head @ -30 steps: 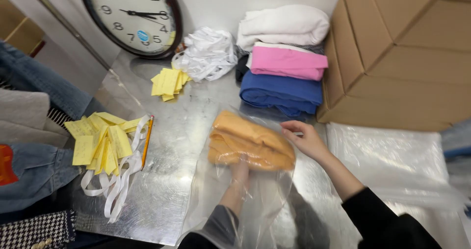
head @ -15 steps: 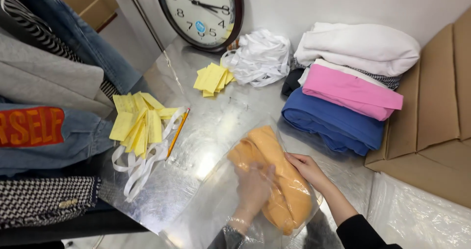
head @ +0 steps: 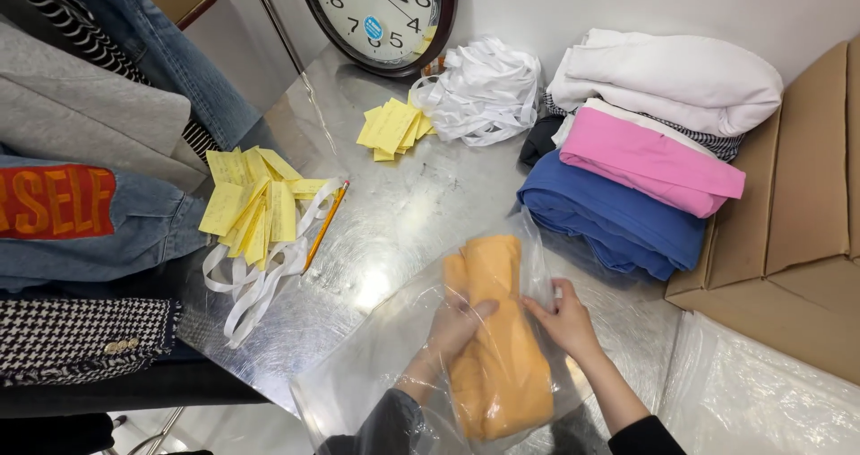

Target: The person unties a white ribbon from a cardboard box, opens it, and removes a plastic-wrapped orange item. They then fold a sheet of bubble wrap on the table. Later, the person picks up a different box tied with a ribbon and a yellow tag, places it on the table, and begins to untie the ribbon.

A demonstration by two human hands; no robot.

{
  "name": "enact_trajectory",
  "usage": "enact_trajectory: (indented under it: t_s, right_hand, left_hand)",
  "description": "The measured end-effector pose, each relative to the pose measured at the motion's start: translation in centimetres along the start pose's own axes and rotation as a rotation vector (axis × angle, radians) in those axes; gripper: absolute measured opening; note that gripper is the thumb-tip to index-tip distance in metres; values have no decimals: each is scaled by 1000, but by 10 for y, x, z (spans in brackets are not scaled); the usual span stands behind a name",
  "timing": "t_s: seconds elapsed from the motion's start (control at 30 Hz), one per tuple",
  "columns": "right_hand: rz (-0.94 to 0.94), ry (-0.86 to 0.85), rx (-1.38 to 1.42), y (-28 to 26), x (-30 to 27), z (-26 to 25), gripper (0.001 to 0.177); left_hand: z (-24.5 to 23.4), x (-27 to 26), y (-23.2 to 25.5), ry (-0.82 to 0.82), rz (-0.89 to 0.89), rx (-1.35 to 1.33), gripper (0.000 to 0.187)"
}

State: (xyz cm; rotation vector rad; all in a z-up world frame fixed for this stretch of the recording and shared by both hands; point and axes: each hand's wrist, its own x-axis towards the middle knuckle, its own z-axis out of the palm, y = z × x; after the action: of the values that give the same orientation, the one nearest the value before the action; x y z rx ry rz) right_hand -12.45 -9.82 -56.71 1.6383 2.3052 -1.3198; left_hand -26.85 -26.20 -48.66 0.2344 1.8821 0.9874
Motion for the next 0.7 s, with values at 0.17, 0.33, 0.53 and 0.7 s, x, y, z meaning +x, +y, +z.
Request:
enact_trajectory:
  t_s: [0.17, 0.33, 0.53, 0.7]
  right_hand:
    - [-107, 125, -74, 46, 31, -11, 30]
    - [10, 166, -237, 27, 28, -21, 33]
    - [35, 302, -351, 42, 42, -20, 25]
    - [168, 431, -410, 54, 36, -50, 34]
  left_hand:
    - [-34, -11, -46, -4, 49, -71, 53]
    - [-131, -79, -55, -131, -79, -239, 38]
    - [-214, -64, -182, 143, -99, -860, 30]
    - [-309, -131, -240, 365, -190, -1047, 43]
